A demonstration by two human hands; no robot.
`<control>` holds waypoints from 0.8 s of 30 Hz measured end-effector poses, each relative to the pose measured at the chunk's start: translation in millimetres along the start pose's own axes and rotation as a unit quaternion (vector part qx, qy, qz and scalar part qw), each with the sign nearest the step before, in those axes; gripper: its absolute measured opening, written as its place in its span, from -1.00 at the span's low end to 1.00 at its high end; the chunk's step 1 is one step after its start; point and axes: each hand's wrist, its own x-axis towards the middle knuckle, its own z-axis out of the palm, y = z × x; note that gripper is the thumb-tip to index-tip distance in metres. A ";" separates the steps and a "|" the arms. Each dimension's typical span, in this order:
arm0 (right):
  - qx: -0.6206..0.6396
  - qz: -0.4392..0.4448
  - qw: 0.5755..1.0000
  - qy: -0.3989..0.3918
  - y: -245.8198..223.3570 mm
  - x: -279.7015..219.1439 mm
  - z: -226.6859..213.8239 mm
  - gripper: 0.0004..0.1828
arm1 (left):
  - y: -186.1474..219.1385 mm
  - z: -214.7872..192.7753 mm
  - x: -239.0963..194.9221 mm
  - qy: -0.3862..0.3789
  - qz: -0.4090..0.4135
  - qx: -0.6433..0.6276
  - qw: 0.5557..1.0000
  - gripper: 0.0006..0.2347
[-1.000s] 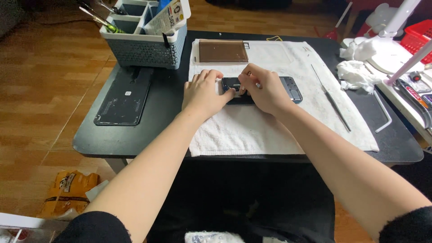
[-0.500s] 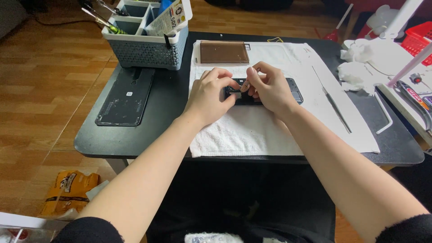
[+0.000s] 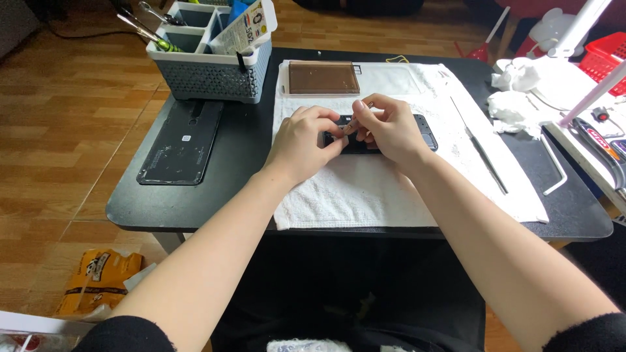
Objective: Disassembling a smartphone to remove internal components and screws using precision tools.
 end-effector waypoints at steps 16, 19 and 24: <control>0.028 0.012 0.999 0.011 -2.3 -4.5 3.8 -0.63 | -3.5 -3.7 0.6 0.021 0.005 -0.027 0.999 -0.98; 0.021 0.012 1.000 0.006 -4.1 -5.2 3.7 -0.65 | -0.3 -6.9 0.5 0.009 0.007 -0.029 1.000 -0.97; 0.011 0.012 1.000 0.009 -6.0 -6.6 5.1 -0.65 | 2.0 -8.0 -0.7 0.014 0.006 -0.035 0.999 -0.98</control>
